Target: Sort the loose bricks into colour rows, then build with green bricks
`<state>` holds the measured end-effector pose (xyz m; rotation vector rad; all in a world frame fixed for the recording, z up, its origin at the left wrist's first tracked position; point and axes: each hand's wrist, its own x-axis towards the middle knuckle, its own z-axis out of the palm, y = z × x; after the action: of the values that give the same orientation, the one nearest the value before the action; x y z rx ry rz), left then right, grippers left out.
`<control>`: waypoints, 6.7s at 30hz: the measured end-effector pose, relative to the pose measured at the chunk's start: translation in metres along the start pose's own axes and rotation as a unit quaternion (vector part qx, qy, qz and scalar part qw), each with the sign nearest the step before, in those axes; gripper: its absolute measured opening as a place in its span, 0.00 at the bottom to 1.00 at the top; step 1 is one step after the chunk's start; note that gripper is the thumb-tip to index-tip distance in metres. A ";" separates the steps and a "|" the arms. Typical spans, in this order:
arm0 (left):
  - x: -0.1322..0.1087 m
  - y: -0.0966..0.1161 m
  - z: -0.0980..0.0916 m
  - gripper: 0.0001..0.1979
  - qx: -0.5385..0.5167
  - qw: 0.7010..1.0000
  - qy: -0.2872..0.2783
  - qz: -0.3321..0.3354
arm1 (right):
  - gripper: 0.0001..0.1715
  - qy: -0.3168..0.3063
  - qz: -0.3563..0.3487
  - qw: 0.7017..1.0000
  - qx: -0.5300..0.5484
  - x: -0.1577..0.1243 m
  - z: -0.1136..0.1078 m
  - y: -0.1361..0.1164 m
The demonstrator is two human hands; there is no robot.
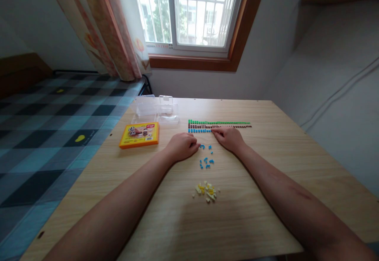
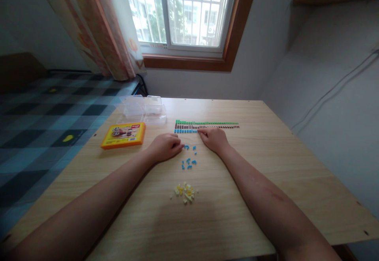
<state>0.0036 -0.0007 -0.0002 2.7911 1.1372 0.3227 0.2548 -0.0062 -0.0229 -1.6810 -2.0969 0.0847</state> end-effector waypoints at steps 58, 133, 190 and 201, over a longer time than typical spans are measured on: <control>-0.002 -0.004 0.000 0.17 -0.021 1.000 0.006 0.001 | 0.05 -0.058 -0.148 0.982 0.103 -0.019 -0.015 0.002; -0.002 -0.002 0.000 0.17 -0.019 1.000 0.001 0.000 | 0.10 -0.118 -0.195 0.956 0.185 -0.016 -0.013 -0.003; -0.001 -0.003 -0.001 0.17 -0.012 1.000 -0.007 0.005 | 0.12 -0.028 -0.143 0.982 0.117 -0.013 -0.016 0.030; -0.001 -0.001 -0.002 0.16 -0.014 1.000 -0.006 -0.002 | 0.17 -0.009 -0.031 0.999 0.012 -0.009 -0.010 0.018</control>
<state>0.0012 -0.0008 0.0012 2.7623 1.1272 0.3183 0.2761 -0.0123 -0.0224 -1.6059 -2.1515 0.1058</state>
